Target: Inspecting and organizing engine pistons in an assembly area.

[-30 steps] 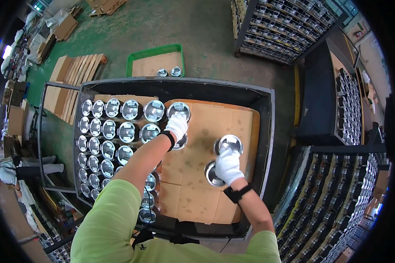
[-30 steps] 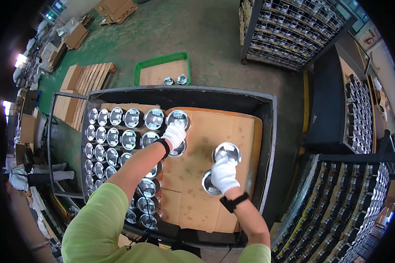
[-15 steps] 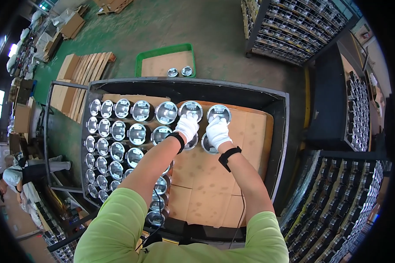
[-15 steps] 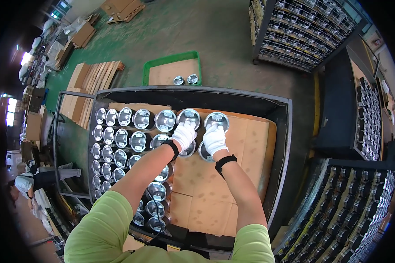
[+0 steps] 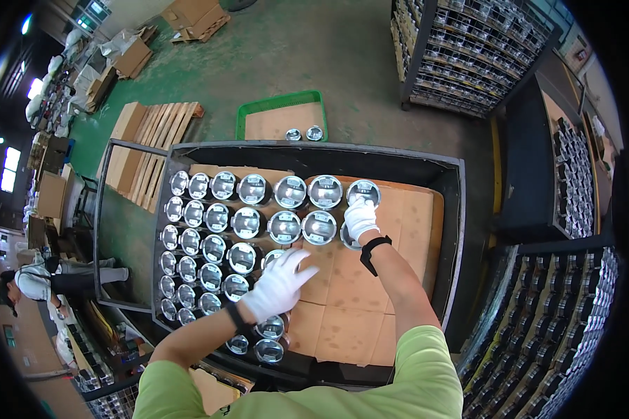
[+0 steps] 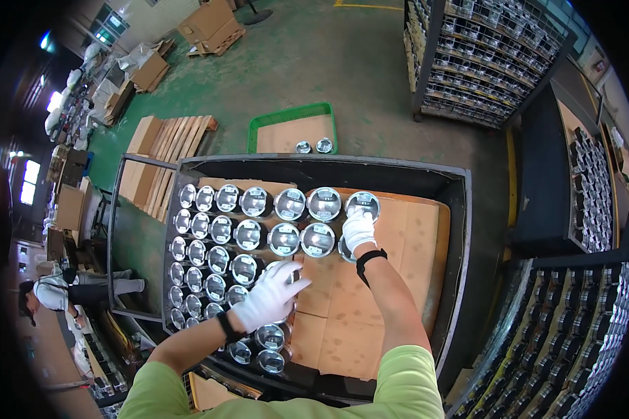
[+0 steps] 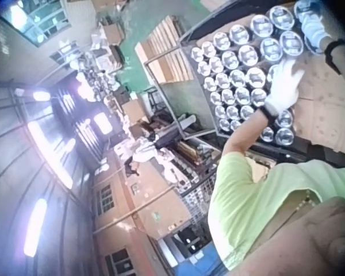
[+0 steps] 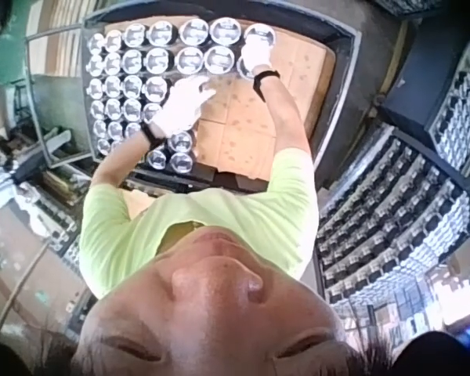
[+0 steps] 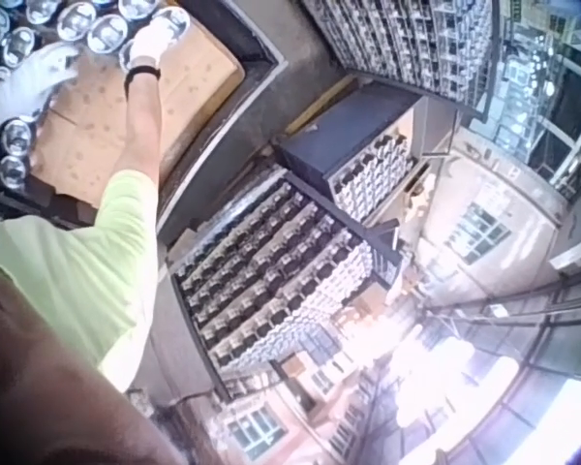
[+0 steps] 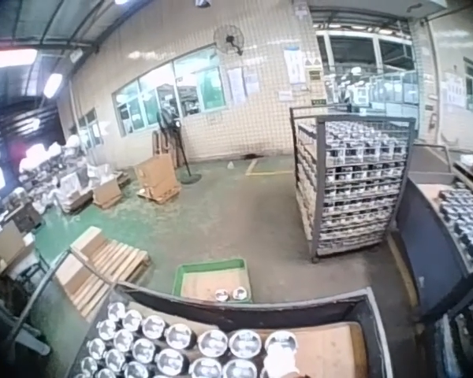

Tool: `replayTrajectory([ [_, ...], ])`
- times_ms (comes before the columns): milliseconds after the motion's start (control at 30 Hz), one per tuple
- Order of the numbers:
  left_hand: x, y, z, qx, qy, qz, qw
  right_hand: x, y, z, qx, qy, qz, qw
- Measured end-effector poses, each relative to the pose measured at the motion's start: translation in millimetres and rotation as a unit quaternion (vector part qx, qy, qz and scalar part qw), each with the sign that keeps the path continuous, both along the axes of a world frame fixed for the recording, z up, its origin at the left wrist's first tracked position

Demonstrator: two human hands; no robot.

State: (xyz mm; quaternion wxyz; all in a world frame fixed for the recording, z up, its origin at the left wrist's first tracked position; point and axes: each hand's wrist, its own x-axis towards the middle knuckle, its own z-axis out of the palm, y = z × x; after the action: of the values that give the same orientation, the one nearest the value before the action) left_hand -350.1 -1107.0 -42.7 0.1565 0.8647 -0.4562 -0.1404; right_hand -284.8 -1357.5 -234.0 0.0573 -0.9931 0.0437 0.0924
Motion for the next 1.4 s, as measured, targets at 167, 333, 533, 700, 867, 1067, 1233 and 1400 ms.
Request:
replayTrajectory([
  [167, -54.7, 103.6, 45.4, 0.109, -0.004, 0.113, 0.988, 7.3, 1.1, 16.1, 0.08, 0.094, -0.072, 0.99],
  [333, -132.5, 214.0, 81.8, 0.193, 0.014, 0.249, 0.949, 10.8, 3.7, 6.1, 0.174, 0.072, -0.184, 0.965],
  [533, -235.5, 316.9, 68.6, 0.228, 0.09, 0.393, 0.886, -9.3, 21.4, 28.8, 0.303, -0.091, -0.244, 0.917],
  [700, -331.7, 416.5, 19.4, 0.257, 0.225, 0.451, 0.825, -76.8, 47.7, 58.9, 0.01, 0.045, -0.031, 0.998],
  [867, -426.9, 527.1, -57.8, 0.239, 0.406, 0.499, 0.727, -198.2, 74.2, 62.1, 0.138, 0.036, -0.015, 0.99],
  [1067, -508.2, 593.0, -100.2, 0.087, 0.368, 0.493, 0.783, -267.4, 191.0, 132.6, 0.222, 0.087, 0.015, 0.971],
  [1233, -593.2, 639.0, -107.7, -0.049, 0.34, 0.681, 0.646, -267.0, 352.4, 182.5, 0.25, 0.074, 0.183, 0.948],
  [1400, -699.8, 634.0, -142.9, -0.193, 0.324, 0.828, 0.416, -264.3, 519.7, 226.3, 0.212, 0.025, 0.403, 0.89],
])
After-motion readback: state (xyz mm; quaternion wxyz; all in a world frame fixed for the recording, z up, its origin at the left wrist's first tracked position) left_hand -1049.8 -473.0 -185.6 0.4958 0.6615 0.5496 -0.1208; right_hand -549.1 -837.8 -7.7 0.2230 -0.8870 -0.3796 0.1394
